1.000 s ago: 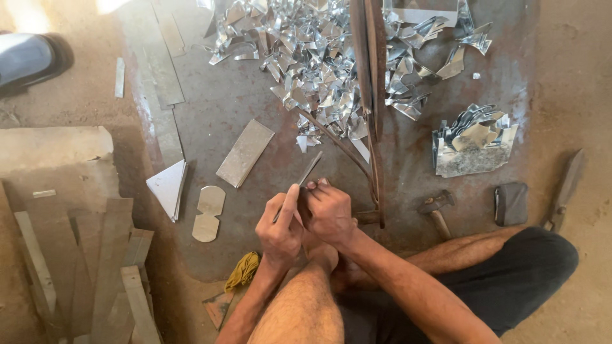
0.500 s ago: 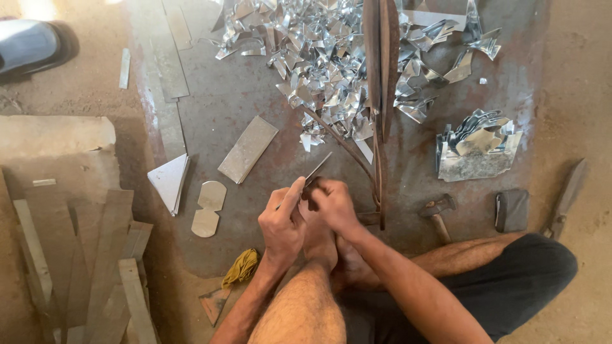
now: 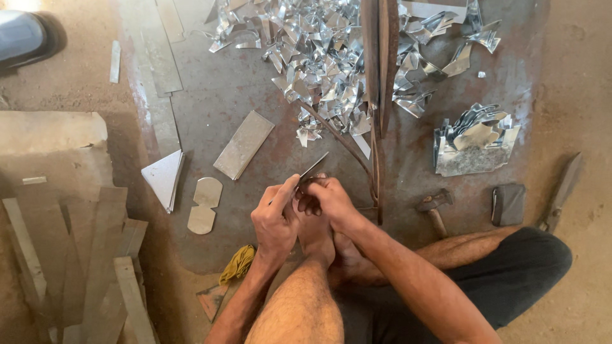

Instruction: The person sits on the workshop floor and cuts small pieces of thin sheet metal with hand shears, trimming edges and tossing cut scraps onto a growing pile of metal offcuts beside them. They pick up pieces one at a time, turn them, and snip along the edges by hand.

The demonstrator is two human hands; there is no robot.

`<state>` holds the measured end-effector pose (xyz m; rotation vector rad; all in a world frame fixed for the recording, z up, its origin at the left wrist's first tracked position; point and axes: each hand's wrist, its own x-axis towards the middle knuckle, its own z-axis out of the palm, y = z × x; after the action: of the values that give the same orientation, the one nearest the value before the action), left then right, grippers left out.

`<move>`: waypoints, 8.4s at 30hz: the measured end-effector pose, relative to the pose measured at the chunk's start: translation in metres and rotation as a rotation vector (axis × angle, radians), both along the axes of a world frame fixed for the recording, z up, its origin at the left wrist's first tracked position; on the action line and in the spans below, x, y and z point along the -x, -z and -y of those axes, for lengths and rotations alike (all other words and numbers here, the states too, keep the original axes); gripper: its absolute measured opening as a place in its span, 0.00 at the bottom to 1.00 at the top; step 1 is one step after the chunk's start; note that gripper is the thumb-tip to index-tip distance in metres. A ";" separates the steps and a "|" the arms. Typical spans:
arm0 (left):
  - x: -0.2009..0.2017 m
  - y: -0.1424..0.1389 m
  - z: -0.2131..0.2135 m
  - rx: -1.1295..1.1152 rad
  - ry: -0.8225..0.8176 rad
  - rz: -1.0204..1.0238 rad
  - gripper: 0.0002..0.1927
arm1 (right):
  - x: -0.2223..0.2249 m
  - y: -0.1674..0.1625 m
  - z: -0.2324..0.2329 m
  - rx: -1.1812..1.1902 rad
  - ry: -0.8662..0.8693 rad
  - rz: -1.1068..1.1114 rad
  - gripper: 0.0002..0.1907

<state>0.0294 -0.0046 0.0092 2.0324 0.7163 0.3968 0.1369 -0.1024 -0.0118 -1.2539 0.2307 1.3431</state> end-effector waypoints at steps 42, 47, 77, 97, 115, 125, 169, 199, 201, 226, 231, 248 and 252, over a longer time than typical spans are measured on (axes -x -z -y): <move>0.000 0.009 0.000 0.037 -0.030 0.090 0.20 | 0.003 0.008 0.000 0.139 0.050 0.034 0.10; 0.003 0.011 0.000 0.105 -0.037 0.066 0.22 | 0.001 0.003 0.002 0.134 -0.369 1.245 0.07; 0.007 0.019 0.006 0.068 -0.019 0.056 0.23 | 0.007 -0.011 0.003 0.176 -0.270 1.151 0.09; 0.027 0.025 0.018 0.273 -0.113 0.017 0.18 | -0.010 -0.058 0.062 -0.267 0.343 -0.079 0.27; 0.021 0.082 0.213 -1.008 0.323 -0.781 0.46 | 0.278 -0.055 0.453 0.859 1.002 0.619 0.25; 0.023 0.067 0.249 -0.854 0.282 -0.777 0.34 | 0.340 -0.074 0.440 0.845 0.714 0.142 0.17; -0.131 -0.018 0.318 0.427 1.143 -0.721 0.21 | 0.363 -0.007 0.440 0.463 1.334 0.618 0.14; 0.052 -0.039 0.484 -0.389 2.229 0.131 0.10 | 0.371 -0.009 0.460 0.699 1.191 0.771 0.09; 0.052 -0.043 0.486 -0.383 2.250 0.083 0.07 | 0.367 -0.009 0.460 0.658 1.213 0.702 0.11; 0.040 -0.036 0.492 -0.449 2.171 0.019 0.04 | 0.350 -0.087 0.491 0.771 0.171 1.048 0.07; -0.011 -0.085 0.427 -0.430 2.124 0.290 0.14 | 0.281 -0.130 0.499 0.698 -0.060 1.051 0.09; -0.085 -0.177 0.047 -0.290 0.853 -0.234 0.10 | -0.037 -0.053 0.263 0.856 -0.199 1.174 0.40; -0.054 -0.123 0.039 -0.014 0.768 -0.316 0.11 | -0.037 -0.037 0.215 0.945 -0.255 1.100 0.47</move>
<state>0.0834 -0.0437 0.1325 2.2248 0.0682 -0.3697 0.1742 -0.3177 0.0255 -2.6978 -0.1151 0.5185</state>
